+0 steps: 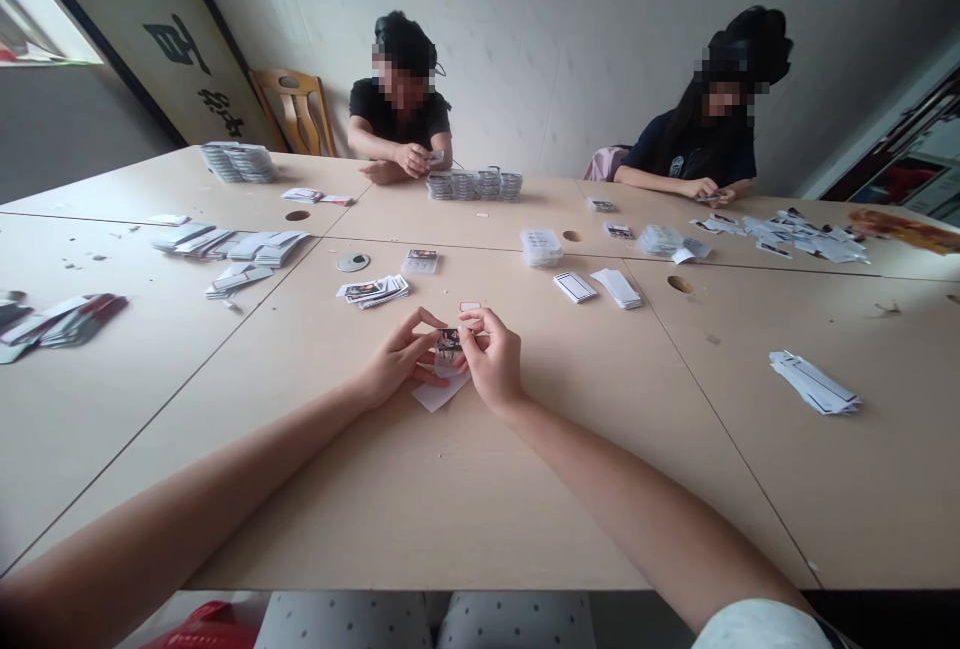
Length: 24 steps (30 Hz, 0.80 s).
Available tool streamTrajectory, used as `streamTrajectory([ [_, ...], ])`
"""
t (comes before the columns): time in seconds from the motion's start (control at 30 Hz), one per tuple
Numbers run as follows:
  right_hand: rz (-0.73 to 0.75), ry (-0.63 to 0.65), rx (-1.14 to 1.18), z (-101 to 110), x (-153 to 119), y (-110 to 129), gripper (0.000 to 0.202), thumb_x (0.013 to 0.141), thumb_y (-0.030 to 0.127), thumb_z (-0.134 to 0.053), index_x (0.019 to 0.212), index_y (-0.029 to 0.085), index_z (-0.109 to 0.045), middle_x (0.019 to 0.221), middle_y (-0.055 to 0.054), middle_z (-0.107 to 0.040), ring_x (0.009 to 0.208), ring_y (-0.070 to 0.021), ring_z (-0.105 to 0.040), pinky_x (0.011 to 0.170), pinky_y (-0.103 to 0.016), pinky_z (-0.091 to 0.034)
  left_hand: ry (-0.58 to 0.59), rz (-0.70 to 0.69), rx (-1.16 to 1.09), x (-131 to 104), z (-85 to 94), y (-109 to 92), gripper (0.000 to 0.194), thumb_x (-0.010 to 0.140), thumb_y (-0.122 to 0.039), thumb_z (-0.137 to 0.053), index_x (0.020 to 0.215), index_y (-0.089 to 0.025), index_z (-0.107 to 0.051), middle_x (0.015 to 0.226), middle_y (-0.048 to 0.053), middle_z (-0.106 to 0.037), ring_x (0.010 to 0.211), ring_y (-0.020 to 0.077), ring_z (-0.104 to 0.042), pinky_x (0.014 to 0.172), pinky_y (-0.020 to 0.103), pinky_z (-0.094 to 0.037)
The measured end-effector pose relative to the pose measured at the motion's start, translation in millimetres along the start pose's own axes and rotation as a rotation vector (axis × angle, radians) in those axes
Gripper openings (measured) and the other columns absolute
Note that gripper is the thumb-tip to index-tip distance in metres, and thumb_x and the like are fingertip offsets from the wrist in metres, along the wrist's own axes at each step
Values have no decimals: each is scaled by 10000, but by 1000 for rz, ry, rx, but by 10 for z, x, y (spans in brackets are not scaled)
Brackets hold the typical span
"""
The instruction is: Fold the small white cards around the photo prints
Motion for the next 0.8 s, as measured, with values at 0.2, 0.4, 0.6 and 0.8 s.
streamTrajectory([
  [0.2, -36, -25, 52, 7, 14, -10, 241, 834, 430, -593, 959, 226, -574, 1090, -67, -677, 433, -104, -615, 370, -238, -516, -24, 1, -2, 6, 19, 4, 347, 826, -481, -602, 959, -210, -431, 866, 33, -663, 765, 207, -695, 583, 339, -588],
  [0.4, -79, -46, 106, 3, 20, 16, 319, 857, 535, -525, 914, 224, -563, 1023, -57, -673, 413, -103, -600, 365, -241, -519, -22, -6, 1, 21, 29, 26, 329, 832, -476, -589, 954, -215, -430, 892, 31, -656, 784, 212, -699, 584, 342, -593],
  [0.6, -85, -81, 111, 17, 11, 31, 363, 878, 569, -468, 880, 219, -563, 912, -37, -633, 402, -99, -587, 383, -247, -531, -27, -2, -5, 37, 45, 52, 319, 832, -471, -589, 947, -220, -428, 914, 25, -654, 792, 213, -700, 571, 339, -594],
  [0.8, -40, -57, 37, 28, 12, 60, 366, 870, 567, -486, 826, 216, -580, 808, -25, -622, 414, -118, -588, 405, -264, -542, -22, -11, -8, 36, 24, 39, 332, 829, -481, -585, 937, -218, -415, 866, 24, -674, 758, 211, -703, 540, 320, -586],
])
Point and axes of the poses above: each hand's wrist, its own x-axis towards the middle knuckle, its own z-axis out of the back of the hand, y = z × x, the point moved 3 cm from there along x, towards the middle knuckle
